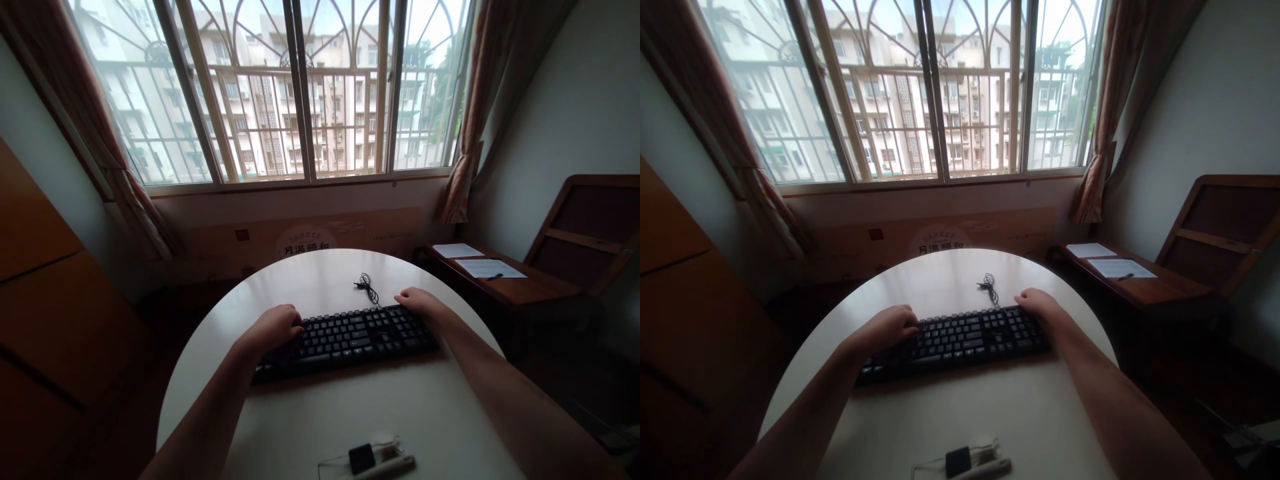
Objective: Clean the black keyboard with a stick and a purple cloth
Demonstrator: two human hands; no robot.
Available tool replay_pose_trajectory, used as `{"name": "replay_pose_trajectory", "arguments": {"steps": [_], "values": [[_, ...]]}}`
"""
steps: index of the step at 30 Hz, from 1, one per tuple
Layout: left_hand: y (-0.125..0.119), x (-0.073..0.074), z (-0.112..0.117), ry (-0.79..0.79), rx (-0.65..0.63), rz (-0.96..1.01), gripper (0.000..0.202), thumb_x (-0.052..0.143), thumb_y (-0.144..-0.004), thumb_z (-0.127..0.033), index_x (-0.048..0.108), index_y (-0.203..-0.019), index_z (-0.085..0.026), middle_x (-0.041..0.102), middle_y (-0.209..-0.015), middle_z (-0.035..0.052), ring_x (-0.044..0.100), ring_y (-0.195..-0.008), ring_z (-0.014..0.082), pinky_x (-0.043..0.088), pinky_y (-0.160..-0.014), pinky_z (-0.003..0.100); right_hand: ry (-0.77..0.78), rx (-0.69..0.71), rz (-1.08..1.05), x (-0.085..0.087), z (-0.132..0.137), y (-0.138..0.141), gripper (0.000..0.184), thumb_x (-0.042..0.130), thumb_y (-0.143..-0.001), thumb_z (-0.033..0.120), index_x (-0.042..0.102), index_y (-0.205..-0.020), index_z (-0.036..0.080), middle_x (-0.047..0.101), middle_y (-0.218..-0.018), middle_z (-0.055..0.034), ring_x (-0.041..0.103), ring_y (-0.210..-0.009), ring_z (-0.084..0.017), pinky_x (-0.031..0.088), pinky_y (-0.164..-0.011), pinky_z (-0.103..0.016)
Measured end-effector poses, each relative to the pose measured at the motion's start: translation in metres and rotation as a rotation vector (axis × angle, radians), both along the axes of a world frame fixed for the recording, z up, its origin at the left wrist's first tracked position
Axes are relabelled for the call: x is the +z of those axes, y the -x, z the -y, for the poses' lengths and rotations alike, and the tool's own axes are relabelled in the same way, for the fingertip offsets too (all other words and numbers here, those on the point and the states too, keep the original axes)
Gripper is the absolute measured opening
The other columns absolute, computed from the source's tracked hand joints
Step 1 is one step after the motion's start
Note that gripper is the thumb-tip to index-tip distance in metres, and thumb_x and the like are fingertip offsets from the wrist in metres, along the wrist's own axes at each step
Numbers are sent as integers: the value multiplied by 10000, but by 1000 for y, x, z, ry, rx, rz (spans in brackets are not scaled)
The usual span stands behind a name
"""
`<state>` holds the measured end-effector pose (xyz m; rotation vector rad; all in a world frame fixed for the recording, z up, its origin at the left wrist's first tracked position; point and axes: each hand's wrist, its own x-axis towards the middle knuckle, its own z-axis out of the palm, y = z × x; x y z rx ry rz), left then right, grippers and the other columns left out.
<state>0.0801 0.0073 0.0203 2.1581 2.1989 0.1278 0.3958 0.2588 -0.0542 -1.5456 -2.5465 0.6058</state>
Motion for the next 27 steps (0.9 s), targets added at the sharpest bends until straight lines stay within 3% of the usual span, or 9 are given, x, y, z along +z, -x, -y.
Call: {"name": "replay_pose_trajectory", "arguments": {"steps": [10,23,27], "values": [[-1,5,-1,22,11,97,176,605,-748,-303,737,-824,-216,698,-933,51,614,-830,199,453,-731,260,-1,-2,1,5,6,0,424,460,-878,506,669,-802,145,665,-828,-68,551,-683,-134,307,-599,-225],[8,-14,-12,-144,-17,368,215,623,-753,-372,736,-771,-190,687,-861,39,613,-795,179,466,-754,258,10,3,1,3,2,1,431,466,-886,499,664,-791,128,659,-809,-73,547,-673,-129,300,-598,-226],[3,-17,-13,-131,-51,303,214,624,-762,-377,755,-810,-215,684,-882,40,613,-821,183,459,-770,255,16,8,-5,2,1,0,436,451,-890,499,668,-806,131,662,-824,-73,547,-668,-125,296,-592,-222]]}}
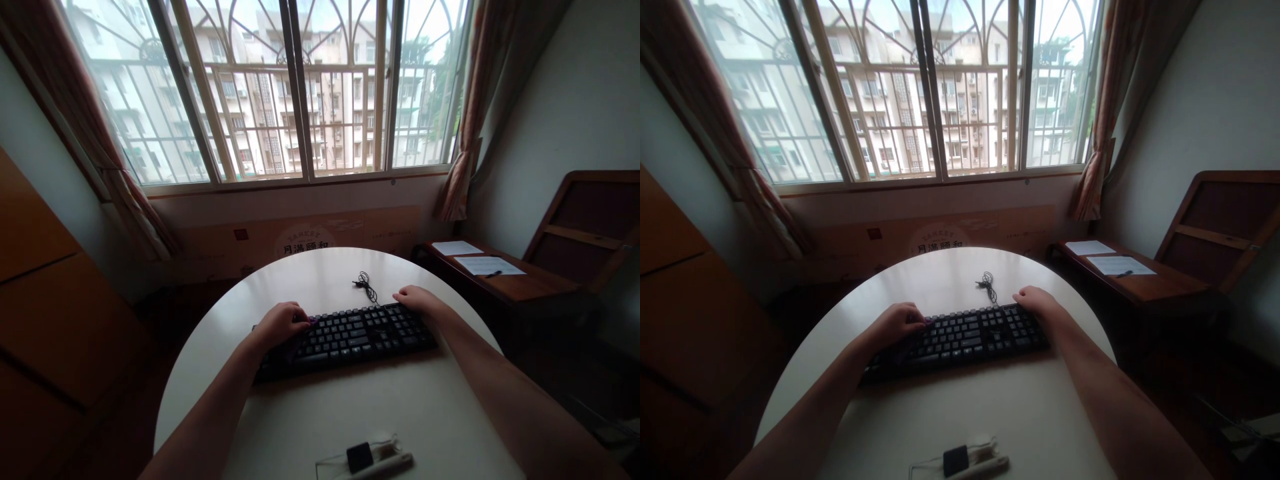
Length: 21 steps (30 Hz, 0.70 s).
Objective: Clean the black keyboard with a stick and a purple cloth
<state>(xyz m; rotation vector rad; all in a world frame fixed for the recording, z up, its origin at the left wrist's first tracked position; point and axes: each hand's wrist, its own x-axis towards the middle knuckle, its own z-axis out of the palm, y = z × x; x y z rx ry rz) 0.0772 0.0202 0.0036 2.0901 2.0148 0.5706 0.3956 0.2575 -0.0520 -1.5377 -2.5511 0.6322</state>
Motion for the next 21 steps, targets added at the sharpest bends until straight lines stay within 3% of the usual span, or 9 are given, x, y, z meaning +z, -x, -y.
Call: {"name": "replay_pose_trajectory", "arguments": {"steps": [9,21], "values": [[-9,9,3,77,-2,-84,228,589,-775,-352,762,-894,-262,687,-946,34,611,-860,198,453,-796,267,-3,-10,-4,-1,0,-1,444,448,-891,511,662,-796,134,663,-816,-71,543,-658,-124,296,-582,-220],[-9,6,1,113,14,-110,221,595,-761,-332,759,-883,-248,718,-936,41,623,-852,203,448,-779,271,-14,-2,-2,-1,1,0,435,456,-889,504,663,-799,133,664,-822,-72,547,-671,-124,297,-586,-216]]}}
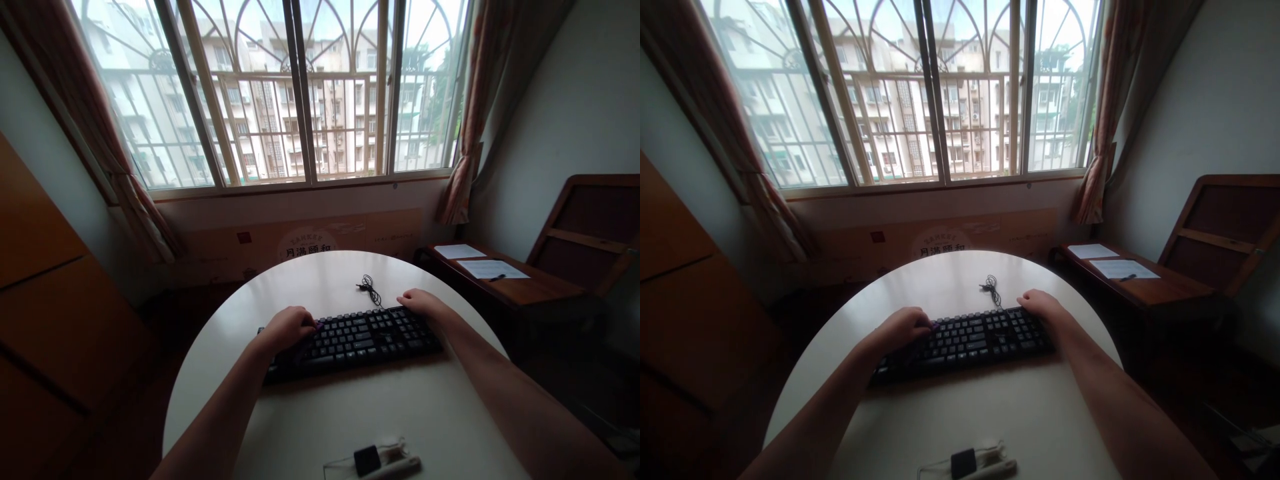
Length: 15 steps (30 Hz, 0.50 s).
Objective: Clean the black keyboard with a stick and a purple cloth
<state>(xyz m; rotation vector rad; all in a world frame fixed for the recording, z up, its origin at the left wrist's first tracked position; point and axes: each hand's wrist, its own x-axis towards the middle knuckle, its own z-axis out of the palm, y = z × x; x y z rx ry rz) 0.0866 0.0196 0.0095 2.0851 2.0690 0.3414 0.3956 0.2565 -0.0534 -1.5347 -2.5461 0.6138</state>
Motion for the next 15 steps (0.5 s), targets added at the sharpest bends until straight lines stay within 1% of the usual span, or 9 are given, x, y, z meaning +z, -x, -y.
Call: {"name": "replay_pose_trajectory", "arguments": {"steps": [4,6,10,15], "values": [[0,0,-4,60,95,17,225,607,-747,-371,759,-823,-224,737,-840,46,634,-771,199,435,-669,265,-6,-3,-4,-3,-1,1,432,444,-895,492,674,-831,132,664,-834,-79,550,-677,-128,296,-587,-218],[0,0,-6,70,122,21,246,608,-742,-396,758,-808,-213,737,-817,51,632,-744,195,426,-643,263,-5,-10,-5,-5,-2,1,438,438,-898,493,678,-842,130,663,-834,-83,552,-678,-130,299,-588,-218],[-1,-2,-8,74,158,9,244,604,-745,-394,754,-800,-210,735,-806,54,631,-739,199,421,-637,269,1,-17,-7,-5,-2,1,438,455,-889,511,676,-842,136,664,-844,-79,558,-686,-134,307,-592,-217],[0,-5,-8,33,129,-13,200,588,-748,-319,747,-820,-223,735,-875,51,636,-802,207,436,-683,270,2,-16,-11,-4,-3,1,421,456,-888,501,669,-823,144,667,-853,-72,561,-693,-133,307,-593,-220]]}}
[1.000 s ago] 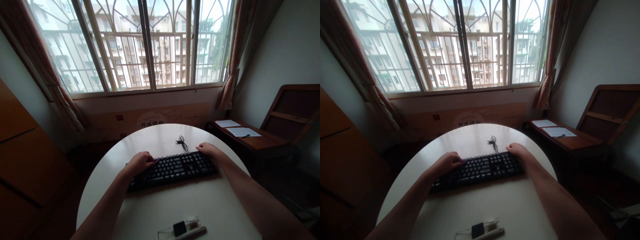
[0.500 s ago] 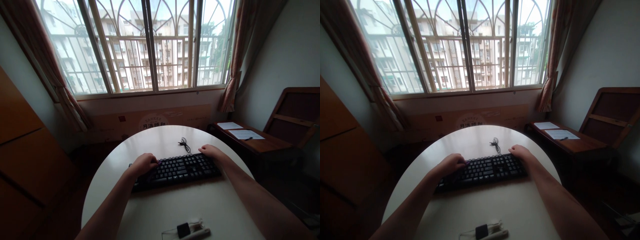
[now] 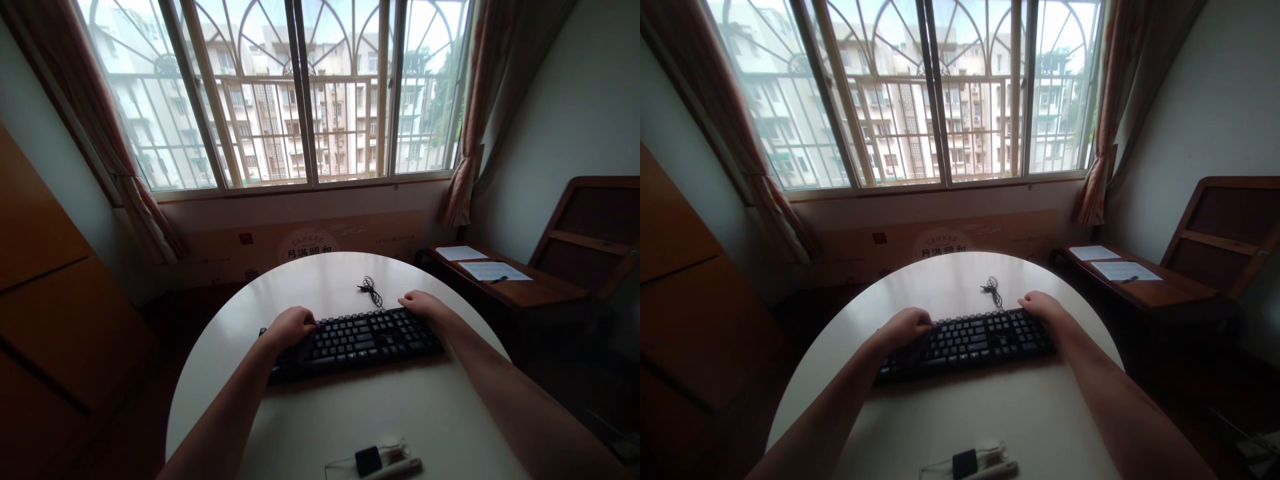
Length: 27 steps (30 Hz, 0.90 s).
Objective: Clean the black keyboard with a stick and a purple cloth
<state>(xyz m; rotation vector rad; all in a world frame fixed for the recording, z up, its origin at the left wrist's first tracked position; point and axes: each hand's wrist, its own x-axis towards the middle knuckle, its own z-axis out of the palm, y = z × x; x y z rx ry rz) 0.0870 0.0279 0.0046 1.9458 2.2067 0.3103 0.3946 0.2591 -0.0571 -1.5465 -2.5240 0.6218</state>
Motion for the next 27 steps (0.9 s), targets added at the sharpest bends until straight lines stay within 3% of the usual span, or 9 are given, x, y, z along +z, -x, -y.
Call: {"name": "replay_pose_trajectory", "arguments": {"steps": [9,20,27], "values": [[12,2,4,100,-30,257,249,625,-697,-292,749,-883,-180,745,-833,39,658,-761,194,473,-695,273,5,9,2,-1,0,1,430,451,-885,509,670,-830,143,670,-863,-76,559,-685,-129,306,-590,-216],[4,0,3,47,6,89,219,591,-739,-321,741,-839,-195,732,-851,51,641,-777,192,440,-656,255,-8,2,27,4,5,0,434,455,-886,497,673,-836,126,668,-864,-84,566,-709,-133,304,-596,-216],[7,4,4,85,-1,168,238,602,-708,-293,749,-863,-188,736,-851,46,644,-769,194,451,-672,259,-13,11,48,8,8,4,391,476,-875,469,661,-806,131,668,-852,-77,567,-714,-141,309,-587,-219]]}}
